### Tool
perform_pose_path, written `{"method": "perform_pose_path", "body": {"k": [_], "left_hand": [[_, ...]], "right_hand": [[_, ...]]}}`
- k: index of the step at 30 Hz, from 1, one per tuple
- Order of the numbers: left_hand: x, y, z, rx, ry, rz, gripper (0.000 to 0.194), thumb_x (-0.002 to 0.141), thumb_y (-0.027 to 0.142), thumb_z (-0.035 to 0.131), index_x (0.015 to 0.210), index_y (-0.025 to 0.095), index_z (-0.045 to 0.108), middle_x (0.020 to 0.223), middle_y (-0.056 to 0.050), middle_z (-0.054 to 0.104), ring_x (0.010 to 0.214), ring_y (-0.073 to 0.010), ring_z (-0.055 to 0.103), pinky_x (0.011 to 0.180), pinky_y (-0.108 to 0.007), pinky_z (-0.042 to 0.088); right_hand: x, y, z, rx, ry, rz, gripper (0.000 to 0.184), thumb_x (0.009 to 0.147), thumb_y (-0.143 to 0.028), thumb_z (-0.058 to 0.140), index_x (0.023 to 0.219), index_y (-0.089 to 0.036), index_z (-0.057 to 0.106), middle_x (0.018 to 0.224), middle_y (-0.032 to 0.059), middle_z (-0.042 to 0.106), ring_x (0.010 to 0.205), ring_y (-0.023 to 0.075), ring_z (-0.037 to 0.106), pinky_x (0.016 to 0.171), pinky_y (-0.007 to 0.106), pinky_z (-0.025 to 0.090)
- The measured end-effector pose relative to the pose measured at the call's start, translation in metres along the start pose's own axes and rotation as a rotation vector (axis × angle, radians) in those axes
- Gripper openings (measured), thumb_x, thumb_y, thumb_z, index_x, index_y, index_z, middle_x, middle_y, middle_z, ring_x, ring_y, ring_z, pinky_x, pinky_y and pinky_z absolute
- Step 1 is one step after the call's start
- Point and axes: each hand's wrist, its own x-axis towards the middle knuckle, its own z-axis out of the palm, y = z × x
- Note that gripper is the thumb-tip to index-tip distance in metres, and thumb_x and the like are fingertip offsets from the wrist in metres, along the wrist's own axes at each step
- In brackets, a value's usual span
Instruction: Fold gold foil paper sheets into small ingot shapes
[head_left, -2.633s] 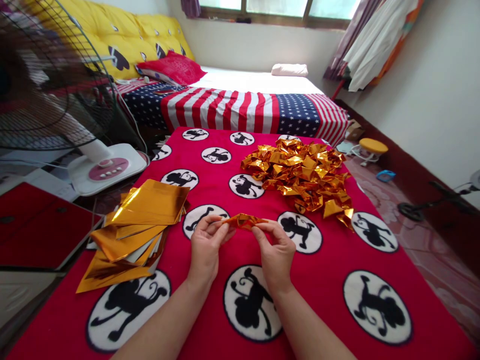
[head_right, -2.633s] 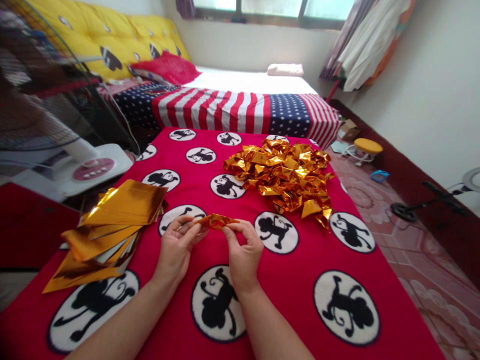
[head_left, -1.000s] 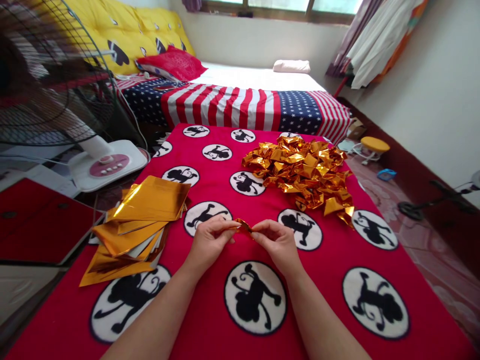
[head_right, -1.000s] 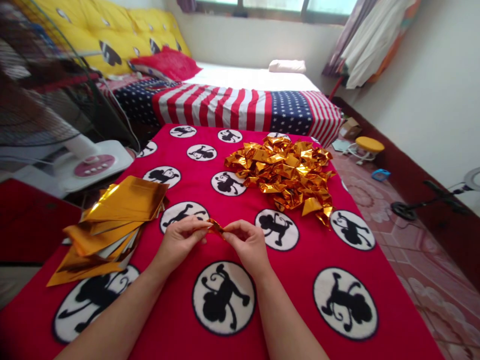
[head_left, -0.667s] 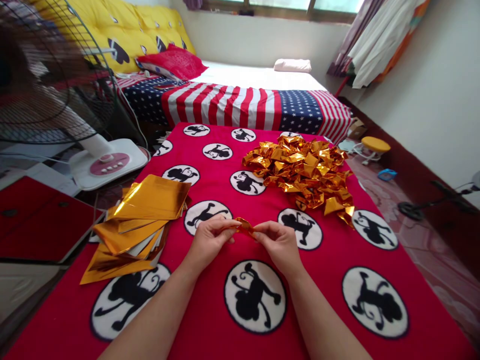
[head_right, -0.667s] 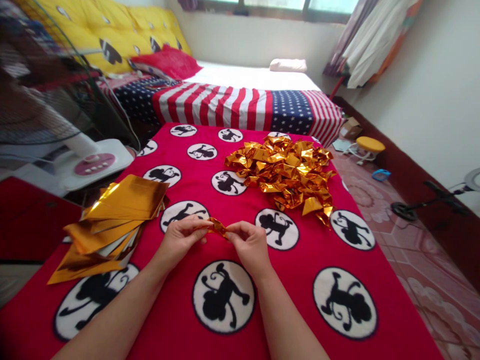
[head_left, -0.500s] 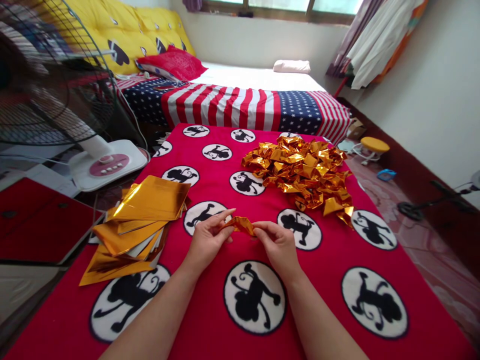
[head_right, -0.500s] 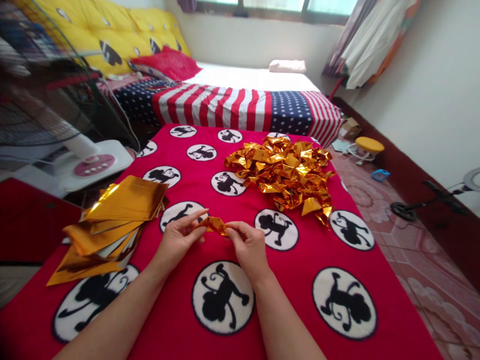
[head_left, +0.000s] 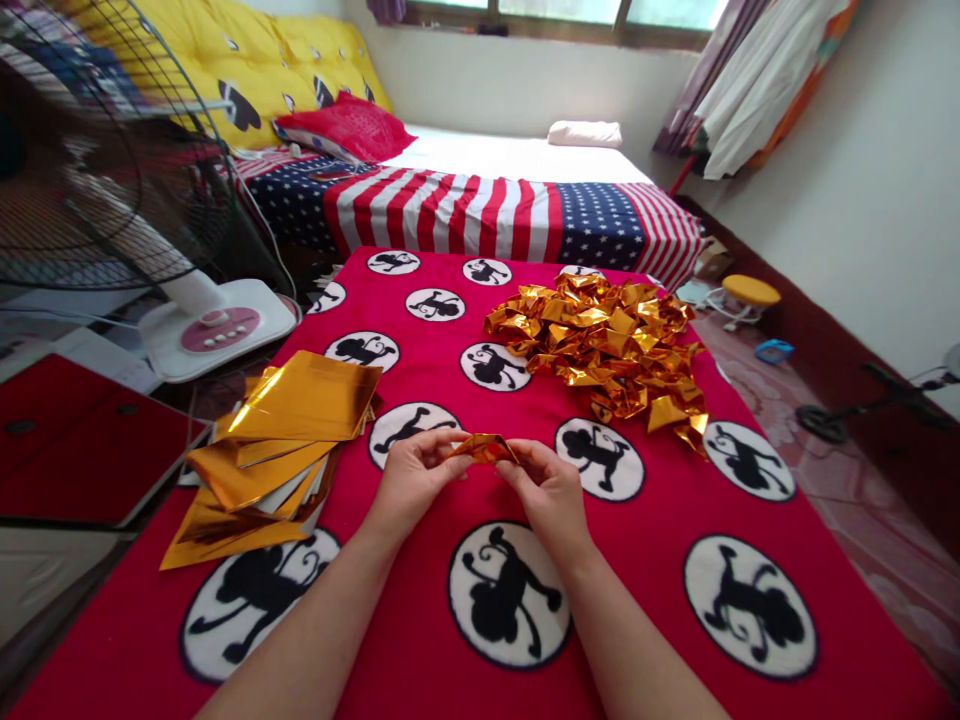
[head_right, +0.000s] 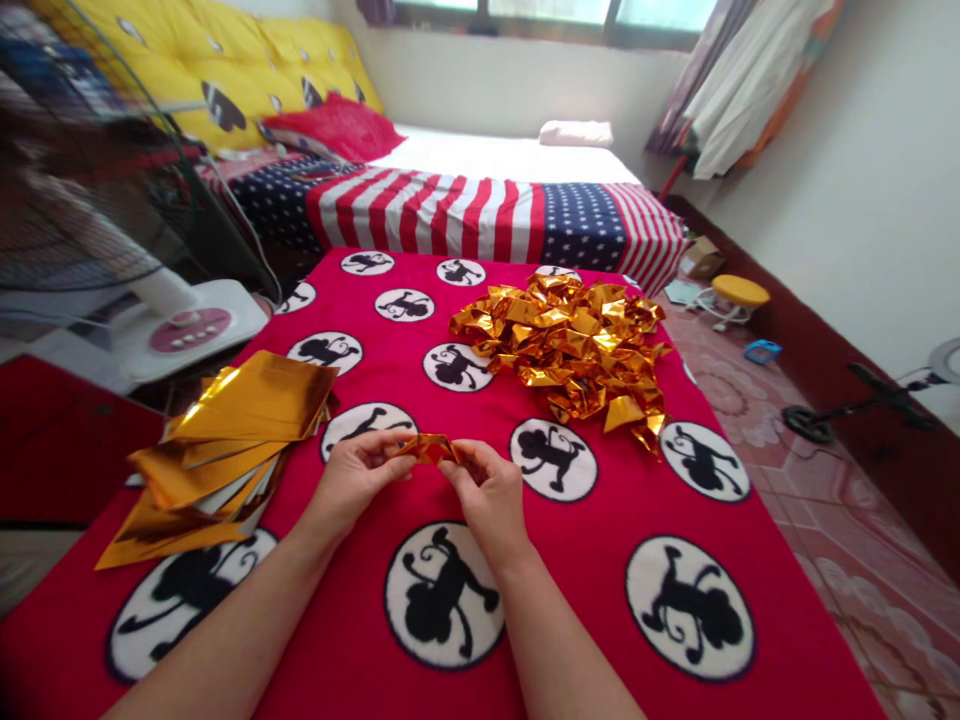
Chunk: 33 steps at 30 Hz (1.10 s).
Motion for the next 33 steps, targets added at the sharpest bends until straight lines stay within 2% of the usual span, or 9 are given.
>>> {"method": "perform_pose_path", "body": {"k": [3,5,7,9,11,14,17,23,33], "left_hand": [[0.0,0.002,0.0,-0.039,0.024,-0.024,0.032,0.059,0.024,0.083,0.088,0.014,0.074,0.064,-0.001,0.066,0.054,-0.0117,0.061,0.056,-0.022,0.052],[0.0,0.002,0.0,-0.051,0.036,-0.007,0.03,0.059,0.023,0.083,0.086,0.014,0.073,0.062,0.001,0.063,0.053,-0.0103,0.06,0.054,-0.021,0.052],[0.0,0.003,0.0,-0.047,0.016,0.034,0.03,0.062,0.022,0.082,0.09,0.016,0.073,0.06,0.005,0.056,0.052,-0.0089,0.057,0.056,-0.021,0.053],[-0.001,0.003,-0.002,0.002,-0.031,0.091,0.036,0.068,0.022,0.078,0.103,0.02,0.072,0.062,0.005,0.053,0.054,-0.0087,0.058,0.059,-0.022,0.055],[-0.002,0.005,-0.004,0.108,-0.079,0.177,0.037,0.074,0.021,0.073,0.111,0.024,0.071,0.071,0.002,0.056,0.06,-0.0102,0.06,0.06,-0.023,0.055],[-0.003,0.008,-0.008,0.285,-0.16,0.345,0.026,0.081,0.019,0.065,0.105,0.024,0.074,0.076,-0.001,0.058,0.063,-0.0112,0.061,0.057,-0.021,0.053],[-0.002,0.009,-0.01,0.357,-0.222,0.442,0.026,0.084,0.014,0.059,0.102,0.024,0.075,0.071,0.0,0.055,0.058,-0.0094,0.059,0.054,-0.02,0.051],[-0.003,0.006,-0.007,0.345,-0.183,0.448,0.03,0.085,0.014,0.06,0.111,0.024,0.071,0.077,0.001,0.057,0.053,-0.0066,0.06,0.052,-0.019,0.05],[-0.005,0.004,-0.005,0.306,-0.261,0.532,0.03,0.087,0.015,0.059,0.111,0.028,0.071,0.075,0.003,0.053,0.053,-0.0054,0.06,0.051,-0.017,0.049]], "right_hand": [[0.0,-0.002,-0.002,0.1,0.025,-0.025,0.031,0.08,-0.035,0.069,0.108,-0.022,0.065,0.097,0.0054,0.071,0.08,0.0195,0.069,0.071,0.03,0.055],[0.001,-0.004,-0.004,0.142,0.028,0.004,0.026,0.085,-0.039,0.062,0.103,-0.021,0.068,0.09,0.0046,0.071,0.072,0.0173,0.068,0.064,0.028,0.053],[0.003,-0.006,-0.006,0.156,0.019,0.06,0.023,0.084,-0.04,0.063,0.092,-0.02,0.071,0.082,0.0034,0.071,0.066,0.0154,0.065,0.06,0.026,0.05],[0.005,-0.008,-0.008,0.167,-0.007,0.112,0.02,0.078,-0.038,0.07,0.084,-0.019,0.071,0.073,0.0016,0.069,0.061,0.0137,0.062,0.057,0.024,0.048],[0.007,-0.009,-0.011,0.189,-0.063,0.154,0.018,0.074,-0.035,0.074,0.079,-0.018,0.07,0.067,-0.0002,0.067,0.059,0.0121,0.059,0.057,0.024,0.046],[0.009,-0.009,-0.017,0.192,-0.2,0.209,0.018,0.072,-0.033,0.076,0.074,-0.017,0.068,0.065,-0.0003,0.067,0.059,0.011,0.058,0.059,0.022,0.044],[0.01,-0.01,-0.021,0.193,-0.276,0.226,0.021,0.074,-0.035,0.075,0.07,-0.015,0.067,0.066,0.0008,0.067,0.06,0.0105,0.057,0.059,0.022,0.042],[0.013,-0.009,-0.022,0.254,-0.286,0.25,0.024,0.07,-0.036,0.078,0.078,-0.017,0.067,0.068,-0.0008,0.065,0.06,0.0096,0.056,0.058,0.021,0.042],[0.016,-0.003,-0.027,0.32,-0.315,0.315,0.026,0.068,-0.037,0.079,0.07,-0.015,0.065,0.063,-0.001,0.063,0.054,0.0083,0.053,0.055,0.02,0.042]]}}
